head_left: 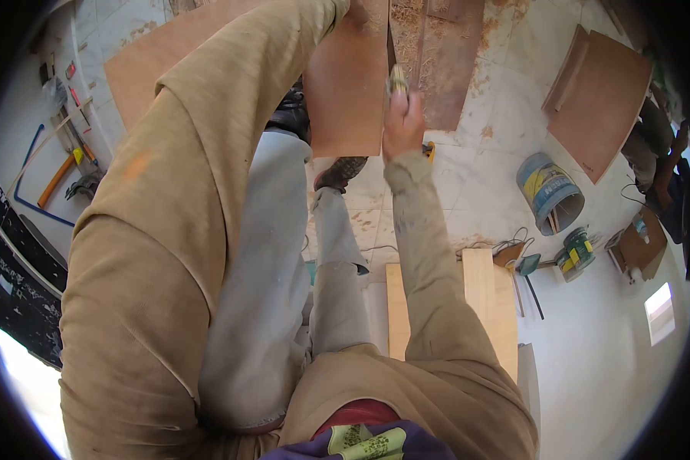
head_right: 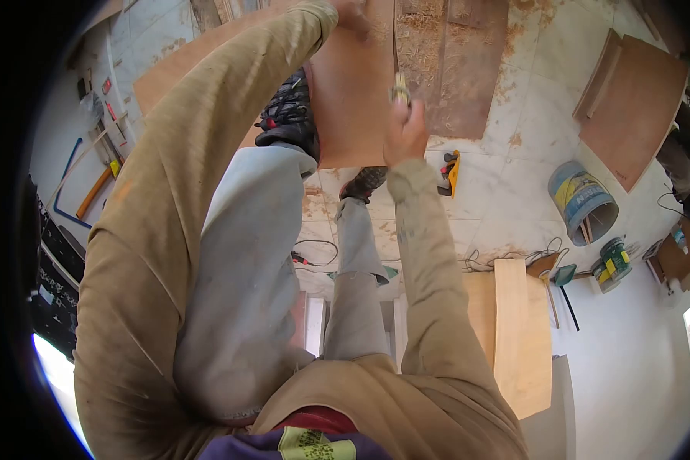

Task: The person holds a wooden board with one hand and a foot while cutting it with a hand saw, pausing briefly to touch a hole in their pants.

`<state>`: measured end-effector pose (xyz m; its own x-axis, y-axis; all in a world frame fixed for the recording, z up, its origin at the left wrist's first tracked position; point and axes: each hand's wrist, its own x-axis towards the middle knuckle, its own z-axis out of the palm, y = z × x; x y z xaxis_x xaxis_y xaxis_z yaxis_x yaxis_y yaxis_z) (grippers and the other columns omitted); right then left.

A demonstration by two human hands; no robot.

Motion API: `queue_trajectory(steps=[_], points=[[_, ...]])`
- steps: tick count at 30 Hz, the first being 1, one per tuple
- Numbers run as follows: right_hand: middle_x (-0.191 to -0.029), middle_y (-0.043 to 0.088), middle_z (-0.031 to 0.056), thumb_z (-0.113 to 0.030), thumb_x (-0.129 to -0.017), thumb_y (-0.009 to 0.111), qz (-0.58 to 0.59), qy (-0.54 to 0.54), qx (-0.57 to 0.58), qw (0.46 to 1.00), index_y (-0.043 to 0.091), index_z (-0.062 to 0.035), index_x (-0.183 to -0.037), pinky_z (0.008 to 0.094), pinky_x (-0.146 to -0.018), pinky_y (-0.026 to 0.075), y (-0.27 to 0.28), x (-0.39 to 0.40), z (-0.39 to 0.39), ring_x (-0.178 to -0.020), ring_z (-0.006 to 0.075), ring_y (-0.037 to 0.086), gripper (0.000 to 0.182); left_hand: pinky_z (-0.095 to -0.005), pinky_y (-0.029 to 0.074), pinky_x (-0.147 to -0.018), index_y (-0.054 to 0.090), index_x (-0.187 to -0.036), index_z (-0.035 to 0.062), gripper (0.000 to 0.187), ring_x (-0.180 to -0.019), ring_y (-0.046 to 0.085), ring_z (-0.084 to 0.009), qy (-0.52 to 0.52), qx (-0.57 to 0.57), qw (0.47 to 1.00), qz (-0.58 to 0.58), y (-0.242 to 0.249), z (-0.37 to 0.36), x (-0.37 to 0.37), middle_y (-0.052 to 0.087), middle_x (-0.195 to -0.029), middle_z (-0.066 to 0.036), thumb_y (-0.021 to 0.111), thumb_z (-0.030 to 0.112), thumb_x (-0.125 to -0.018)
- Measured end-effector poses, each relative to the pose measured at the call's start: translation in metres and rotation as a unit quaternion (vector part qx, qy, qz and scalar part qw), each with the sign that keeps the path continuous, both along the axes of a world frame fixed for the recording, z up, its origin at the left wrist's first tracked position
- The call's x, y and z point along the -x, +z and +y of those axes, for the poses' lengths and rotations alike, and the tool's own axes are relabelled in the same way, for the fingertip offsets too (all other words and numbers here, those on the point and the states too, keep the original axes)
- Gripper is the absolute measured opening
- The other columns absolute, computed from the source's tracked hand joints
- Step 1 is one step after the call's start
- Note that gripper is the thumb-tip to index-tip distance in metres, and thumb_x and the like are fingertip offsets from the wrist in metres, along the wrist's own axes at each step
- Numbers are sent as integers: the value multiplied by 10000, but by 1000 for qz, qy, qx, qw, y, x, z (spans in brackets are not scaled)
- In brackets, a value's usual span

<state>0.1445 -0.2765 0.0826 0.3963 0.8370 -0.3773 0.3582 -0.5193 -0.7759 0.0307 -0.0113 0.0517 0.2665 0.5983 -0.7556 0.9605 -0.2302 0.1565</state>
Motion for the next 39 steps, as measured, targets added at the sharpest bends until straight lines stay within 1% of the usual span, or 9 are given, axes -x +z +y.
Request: queue_trajectory(steps=[2,3,6,9,15,27,32,35,39], points=[[-835,659,221,-315,-1041,465,28,-20,146,989,576,-24,-1148,385,-669,492,76,0,-76,-718,231,642,330,-824,179,-1055,235,-1576,238,1238,-1493,210,-395,-1,-2,1000,-3,1,1,-2,225,-1631,-161,878,554,-565],[-811,662,194,-292,-1041,466,-13,-12,29,999,579,-15,-1128,369,-667,491,96,6,-95,-706,192,630,312,-825,178,-1054,234,-1576,239,1239,-1494,208,-395,-1,-5,1000,-2,-1,3,-3,225,-1631,-160,877,557,-566],[-821,668,200,-280,-1040,464,42,-31,206,977,586,-20,-1127,381,-675,501,89,-2,-75,-737,223,660,300,-827,175,-1053,230,-1578,240,1240,-1495,204,-393,-7,-3,1000,0,-4,1,2,223,-1633,-159,873,566,-569],[-856,644,294,-356,-1018,498,-37,-11,-6,999,563,-24,-1008,505,-678,482,-39,1,37,-811,506,623,338,-828,172,-1052,226,-1580,240,1242,-1497,199,-392,-8,-6,1000,5,-3,-2,4,222,-1634,-157,869,575,-571],[-869,647,272,-402,-1014,505,59,-21,47,997,594,-27,-1049,517,-690,476,-89,-8,114,-823,486,631,387,-820,176,-1059,233,-1576,266,1273,-1493,213,-391,6,-27,999,22,0,-5,3,264,-1619,-146,897,547,-526],[-742,583,59,-235,-1047,464,105,-43,143,983,582,-3,-1189,287,-594,425,88,-6,-97,-649,84,481,297,-763,232,-1075,242,-1567,220,1230,-1462,268,-400,10,11,1000,-3,10,-6,6,317,-1585,-171,894,483,-558],[-852,630,276,-366,-1020,513,-27,-5,-48,998,574,-3,-1008,461,-680,477,-69,-2,94,-765,446,601,368,-737,258,-1078,249,-1562,208,1189,-1446,294,-401,11,5,1000,-3,10,-7,6,328,-1577,-179,879,466,-587],[-867,642,264,-366,-1019,512,1,-2,-42,999,572,-3,-1022,463,-689,479,-47,-2,47,-749,421,608,368,-721,273,-1079,254,-1559,202,1165,-1437,310,-402,14,2,1000,-7,8,-11,7,335,-1572,-184,871,456,-604],[-850,540,72,-292,-1044,432,85,-42,139,986,566,15,-1124,297,-675,414,90,0,-99,-744,117,459,344,-700,294,-1082,259,-1555,193,1132,-1424,332,-403,10,-1,1000,-13,7,-7,11,344,-1566,-190,860,442,-628]])
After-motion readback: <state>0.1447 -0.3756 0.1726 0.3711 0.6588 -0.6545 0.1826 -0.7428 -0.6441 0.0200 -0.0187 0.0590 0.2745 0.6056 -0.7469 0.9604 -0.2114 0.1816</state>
